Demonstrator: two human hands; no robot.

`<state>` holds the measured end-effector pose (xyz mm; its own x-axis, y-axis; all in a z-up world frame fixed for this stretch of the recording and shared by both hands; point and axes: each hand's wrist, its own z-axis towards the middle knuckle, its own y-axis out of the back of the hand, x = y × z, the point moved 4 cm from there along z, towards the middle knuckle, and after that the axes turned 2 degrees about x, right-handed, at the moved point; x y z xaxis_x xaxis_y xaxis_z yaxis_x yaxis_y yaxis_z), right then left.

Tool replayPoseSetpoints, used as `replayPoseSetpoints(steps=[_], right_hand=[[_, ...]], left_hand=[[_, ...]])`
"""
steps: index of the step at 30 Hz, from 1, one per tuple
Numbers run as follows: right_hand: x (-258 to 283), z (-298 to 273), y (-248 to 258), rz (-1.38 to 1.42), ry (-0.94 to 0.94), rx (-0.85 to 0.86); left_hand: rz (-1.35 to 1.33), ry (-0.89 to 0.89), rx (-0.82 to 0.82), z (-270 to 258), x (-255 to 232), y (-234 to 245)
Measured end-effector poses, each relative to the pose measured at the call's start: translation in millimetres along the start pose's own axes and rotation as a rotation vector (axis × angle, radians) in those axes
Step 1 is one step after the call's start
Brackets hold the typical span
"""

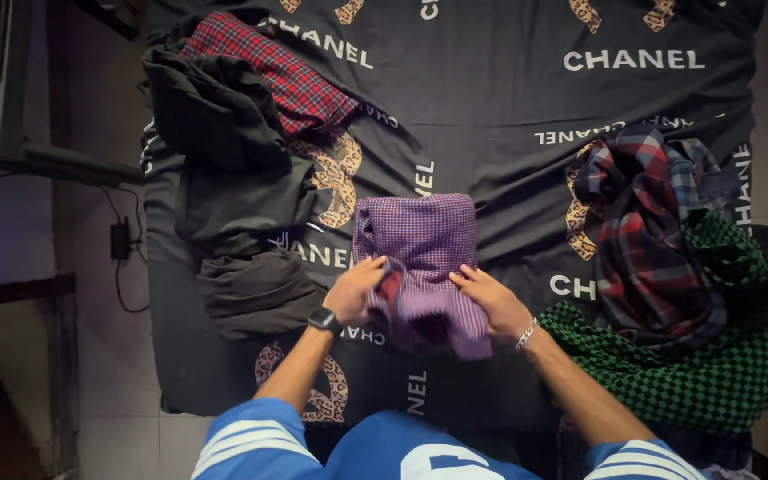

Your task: Folding shirts and trousers on a bed.

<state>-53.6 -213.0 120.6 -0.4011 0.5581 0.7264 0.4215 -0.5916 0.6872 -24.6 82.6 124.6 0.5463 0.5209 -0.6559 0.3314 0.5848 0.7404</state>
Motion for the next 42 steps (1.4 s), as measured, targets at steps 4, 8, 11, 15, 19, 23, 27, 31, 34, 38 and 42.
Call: replayPoseSetpoints(steps=[4, 8, 11, 15, 19, 23, 27, 31, 34, 38, 42], right_hand=[[-109, -21, -80, 1.376, -0.642, -0.23], [-60, 45, -24, 0.479, -0.426, -0.525], [-48, 86, -13, 0.487, -0.444, -0.637], [-67, 91, -19, 0.225, -0.78, -0.536], [-130, 44, -52, 0.547, -0.52, -0.37], [-83, 17, -42, 0.601, -0.387, -0.415], [-68, -2, -18, 0.759, -0.407, -0.556], [-48, 8, 27, 0.717, -0.163, -0.763], [-24, 55, 49, 1.006, -0.315, -0.887], [-88, 103, 32, 0.647, -0.601, -0.897], [-74, 164, 12, 0.325, -0.516, -0.786]], left_hand=[[-0.488, 0.666, 0.037, 9, 28, -12], [-0.427, 0.722, -0.211, 24, 55, -29], [-0.476, 0.846, -0.47, 39, 67, -23], [-0.521, 0.91, -0.527, 25, 94, -43], [-0.619, 0.663, -0.388, 12, 83, -34], [-0.835, 0.48, -0.32, 6, 55, -31], [-0.705, 0.464, -0.185, 19, 21, -3], [-0.82, 0.295, -0.13, 61, -16, 52], [-1.124, 0.246, -0.336, 90, -7, 84], [-1.01, 0.373, -0.428, 105, 51, 93], [-0.44, 0.628, -0.515, 76, 144, 54]])
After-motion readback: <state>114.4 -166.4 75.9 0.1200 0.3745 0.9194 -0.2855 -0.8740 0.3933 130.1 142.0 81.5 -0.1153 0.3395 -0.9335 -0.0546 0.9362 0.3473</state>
